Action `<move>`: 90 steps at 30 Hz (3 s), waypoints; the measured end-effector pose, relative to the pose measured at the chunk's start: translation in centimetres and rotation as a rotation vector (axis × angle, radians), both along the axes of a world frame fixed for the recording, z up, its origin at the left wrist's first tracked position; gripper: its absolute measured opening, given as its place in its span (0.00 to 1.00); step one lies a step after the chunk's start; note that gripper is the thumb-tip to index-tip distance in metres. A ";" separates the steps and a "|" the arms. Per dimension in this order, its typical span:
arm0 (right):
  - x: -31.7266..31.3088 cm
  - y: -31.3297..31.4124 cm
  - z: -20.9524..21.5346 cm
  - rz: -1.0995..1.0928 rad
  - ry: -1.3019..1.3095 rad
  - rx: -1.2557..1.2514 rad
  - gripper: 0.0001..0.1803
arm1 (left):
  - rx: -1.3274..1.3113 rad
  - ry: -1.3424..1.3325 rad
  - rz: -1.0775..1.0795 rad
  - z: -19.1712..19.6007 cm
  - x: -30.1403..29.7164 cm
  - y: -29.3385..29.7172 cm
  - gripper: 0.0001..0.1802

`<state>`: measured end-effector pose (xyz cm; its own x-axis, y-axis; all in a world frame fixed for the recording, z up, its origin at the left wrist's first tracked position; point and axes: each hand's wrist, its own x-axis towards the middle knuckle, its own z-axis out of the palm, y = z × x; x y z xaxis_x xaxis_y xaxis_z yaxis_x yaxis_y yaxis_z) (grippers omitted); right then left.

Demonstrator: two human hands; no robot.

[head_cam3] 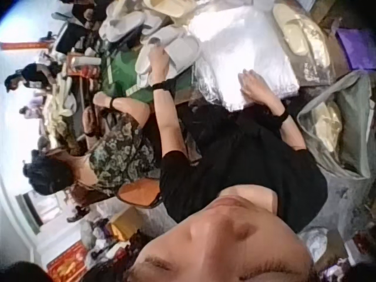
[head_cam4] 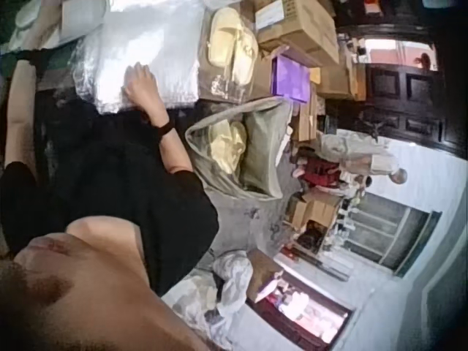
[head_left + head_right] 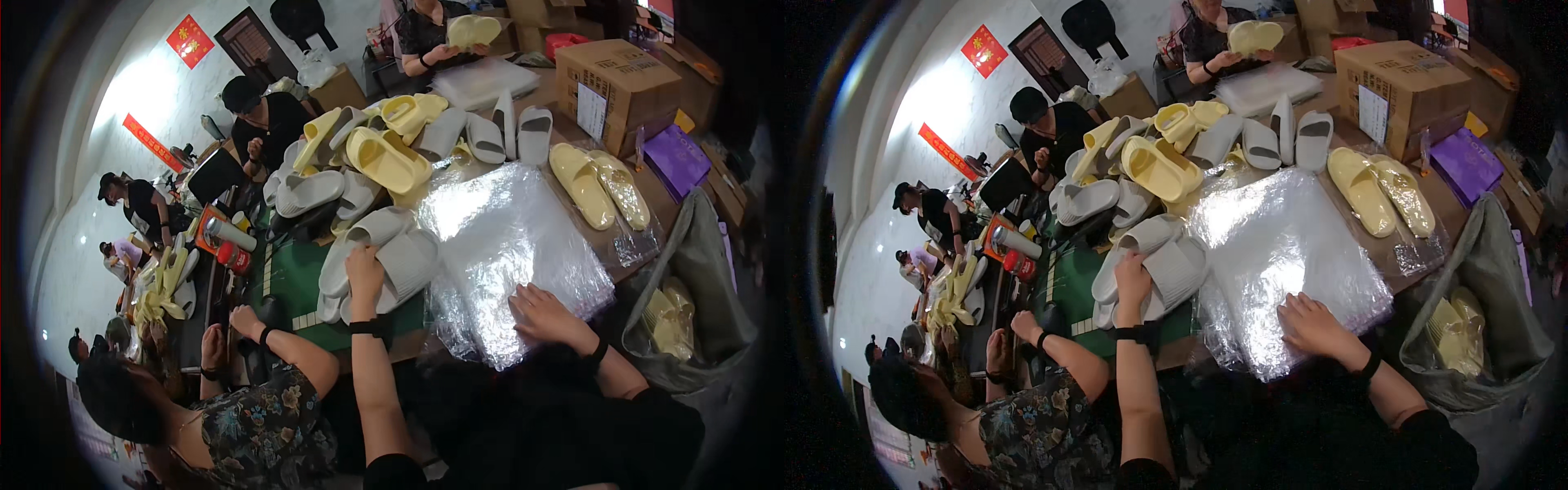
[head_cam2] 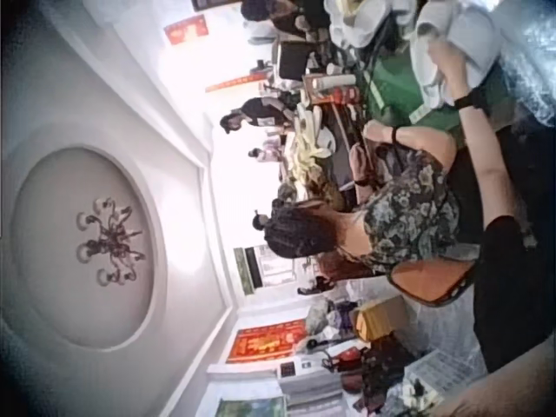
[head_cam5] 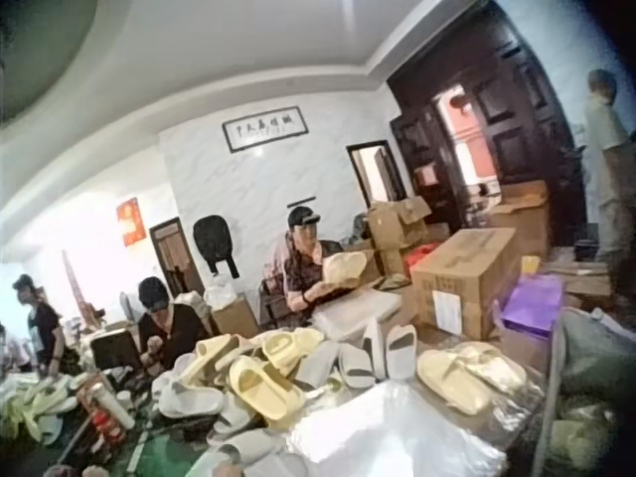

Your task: The recorder sorts through various colors of sandals, puts them into individual plastic bags, and then places the bagged sandals into a large green sack.

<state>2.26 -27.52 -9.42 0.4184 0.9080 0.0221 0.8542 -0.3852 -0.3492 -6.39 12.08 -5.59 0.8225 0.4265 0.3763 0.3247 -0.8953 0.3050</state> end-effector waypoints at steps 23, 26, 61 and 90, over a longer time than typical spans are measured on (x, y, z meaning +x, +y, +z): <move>-0.9 2.8 8.4 0.161 0.851 0.377 0.30 | 0.238 -0.472 -0.208 11.1 6.1 -21.5 0.16; -1.5 5.2 10.0 0.359 0.960 0.358 0.33 | 0.087 -0.624 -0.335 14.0 4.4 -23.4 0.14; 0.9 9.6 7.5 -0.180 0.164 0.027 0.28 | -0.955 0.302 -0.690 -1.5 -1.8 -25.8 0.30; 3.2 1.9 12.1 -0.411 -0.394 0.329 0.30 | -0.013 0.081 -0.440 -4.6 -1.3 -26.0 0.32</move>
